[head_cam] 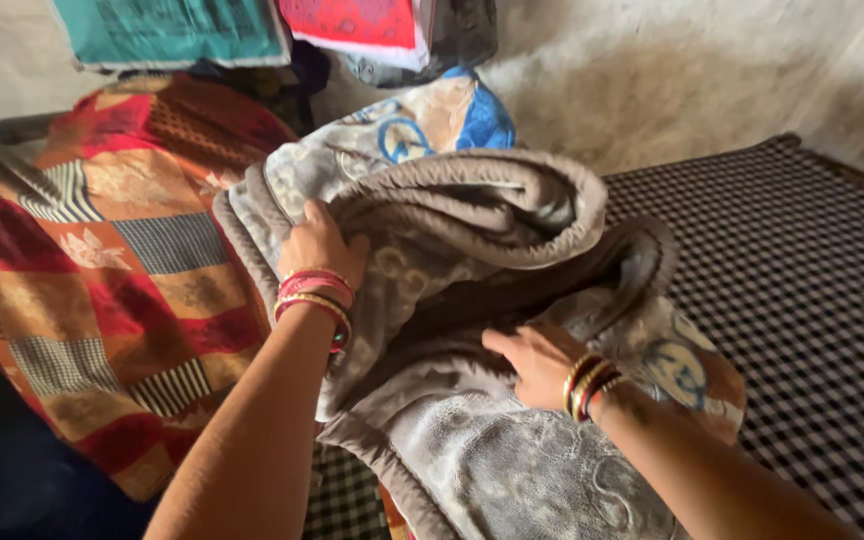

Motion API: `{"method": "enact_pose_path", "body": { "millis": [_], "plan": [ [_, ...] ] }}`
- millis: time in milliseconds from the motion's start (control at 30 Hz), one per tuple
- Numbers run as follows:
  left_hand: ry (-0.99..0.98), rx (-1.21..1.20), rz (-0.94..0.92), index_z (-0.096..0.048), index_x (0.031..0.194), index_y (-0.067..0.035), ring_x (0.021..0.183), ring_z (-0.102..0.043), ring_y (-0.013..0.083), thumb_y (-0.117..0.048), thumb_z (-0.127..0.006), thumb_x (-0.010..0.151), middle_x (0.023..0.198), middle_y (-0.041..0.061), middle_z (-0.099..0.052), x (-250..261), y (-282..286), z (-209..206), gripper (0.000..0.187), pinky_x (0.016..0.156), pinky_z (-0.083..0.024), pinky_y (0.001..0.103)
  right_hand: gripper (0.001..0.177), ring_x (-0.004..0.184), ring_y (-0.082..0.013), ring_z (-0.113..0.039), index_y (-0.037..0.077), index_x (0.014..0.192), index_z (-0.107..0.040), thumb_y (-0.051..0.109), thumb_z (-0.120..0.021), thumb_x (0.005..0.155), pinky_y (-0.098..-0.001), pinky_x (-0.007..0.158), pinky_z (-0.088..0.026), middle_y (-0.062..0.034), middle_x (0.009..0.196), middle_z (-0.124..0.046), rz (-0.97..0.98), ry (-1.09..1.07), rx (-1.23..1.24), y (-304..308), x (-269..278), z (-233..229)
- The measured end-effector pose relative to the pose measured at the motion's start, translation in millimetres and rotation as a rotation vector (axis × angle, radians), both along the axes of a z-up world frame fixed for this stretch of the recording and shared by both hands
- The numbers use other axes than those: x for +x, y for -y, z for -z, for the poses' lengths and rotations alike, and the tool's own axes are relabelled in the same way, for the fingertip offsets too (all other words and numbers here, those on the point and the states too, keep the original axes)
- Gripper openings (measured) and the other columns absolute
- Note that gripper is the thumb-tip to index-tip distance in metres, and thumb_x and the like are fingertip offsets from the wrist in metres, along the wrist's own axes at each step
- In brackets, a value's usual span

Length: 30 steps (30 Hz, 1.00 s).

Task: The person folds a patterned blanket and a floral-patterned cloth on a checkered surface. They smooth and align the edges, then place the folded items on a stack of other textiles.

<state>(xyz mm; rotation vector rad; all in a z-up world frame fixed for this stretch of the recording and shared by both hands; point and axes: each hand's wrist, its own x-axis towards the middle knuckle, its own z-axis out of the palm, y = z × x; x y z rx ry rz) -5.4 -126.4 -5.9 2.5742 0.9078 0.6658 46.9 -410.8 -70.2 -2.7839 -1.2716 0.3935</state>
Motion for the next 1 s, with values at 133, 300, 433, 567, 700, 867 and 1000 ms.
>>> {"method": "enact_pose_path", "body": {
  "millis": [133,300,433,567,700,867,1000],
  "plan": [
    [-0.104,0.201,-0.217,-0.049,0.131,-0.019,0.114,-0.062,0.041,-0.037,-0.07,0.082,0.121,0.018,-0.066,22.7,-18.2,18.1,0.056,0.082,-0.053,0.058,0.051,0.106,-0.0347,-0.065,0.011,0.125,-0.052,0.009,-0.065,0.076,-0.0438,0.089,-0.052,-0.0174,0.107,-0.069,-0.016,0.11,0.039,1.9,-4.4,8.0],
    [0.062,0.585,-0.124,-0.061,0.119,-0.014,0.112,-0.062,0.0299,-0.016,-0.055,0.102,0.119,0.011,-0.067,59.8,-36.9,58.0,0.018,0.089,-0.05,0.047,0.029,0.11,-0.0291,-0.06,0.011,0.099,-0.063,0.002,-0.066,0.072,-0.046,0.101,-0.046,-0.0079,0.112,-0.063,-0.151,0.41,0.3,-17.7,13.1,26.8],
    [0.033,0.483,0.088,-0.061,0.13,-0.012,0.119,-0.061,0.0307,-0.014,-0.051,0.103,0.124,0.012,-0.067,80.8,-45.7,82.0,0.03,0.104,-0.046,0.047,0.041,0.132,-0.0317,-0.044,0.007,0.108,-0.064,0.007,-0.069,0.068,-0.0575,0.104,-0.038,-0.0115,0.137,-0.052,-0.194,0.344,0.346,-38.5,23.6,41.4],
    [-0.02,0.36,0.217,-0.051,0.142,-0.009,0.129,-0.053,0.0256,-0.027,-0.053,0.091,0.137,0.011,-0.06,67.9,-54.2,89.9,0.054,0.12,-0.017,0.057,0.052,0.151,-0.0367,-0.015,0.01,0.114,-0.071,0.009,-0.074,0.063,-0.0744,0.106,-0.018,-0.0097,0.165,-0.023,-0.205,0.292,0.237,-53.4,22.3,39.8],
    [-0.154,0.258,0.177,-0.041,0.152,-0.011,0.145,-0.039,0.0205,-0.031,-0.045,0.097,0.152,0.008,-0.05,59.1,-52.0,87.7,0.059,0.123,-0.003,0.058,0.023,0.156,-0.0377,0.007,0.01,0.095,-0.075,0.013,-0.072,0.073,-0.0766,0.116,-0.003,-0.0061,0.169,0.001,-0.144,0.279,-0.129,-72.2,21.9,29.9],
    [-0.224,0.282,0.16,-0.035,0.154,-0.013,0.147,-0.033,0.0207,-0.037,-0.043,0.097,0.156,0.009,-0.043,59.7,-44.9,88.7,0.062,0.12,-0.004,0.059,0.014,0.153,-0.0389,-0.015,0.009,0.09,-0.075,0.011,-0.071,0.077,-0.0753,0.118,-0.006,-0.0071,0.166,-0.015,-0.15,0.366,-0.228,-82.2,27.0,43.0],
    [-0.216,0.313,0.227,-0.033,0.155,-0.012,0.15,-0.03,0.0214,-0.032,-0.043,0.1,0.158,0.008,-0.043,52.6,-43.4,90.3,0.06,0.121,-0.008,0.061,0.016,0.127,-0.0337,-0.055,0.01,0.106,-0.073,0.008,-0.061,0.096,-0.0495,0.115,-0.041,-0.0116,0.145,-0.053,-0.194,0.34,0.179,-66.1,37.5,57.5]
  ]
}}
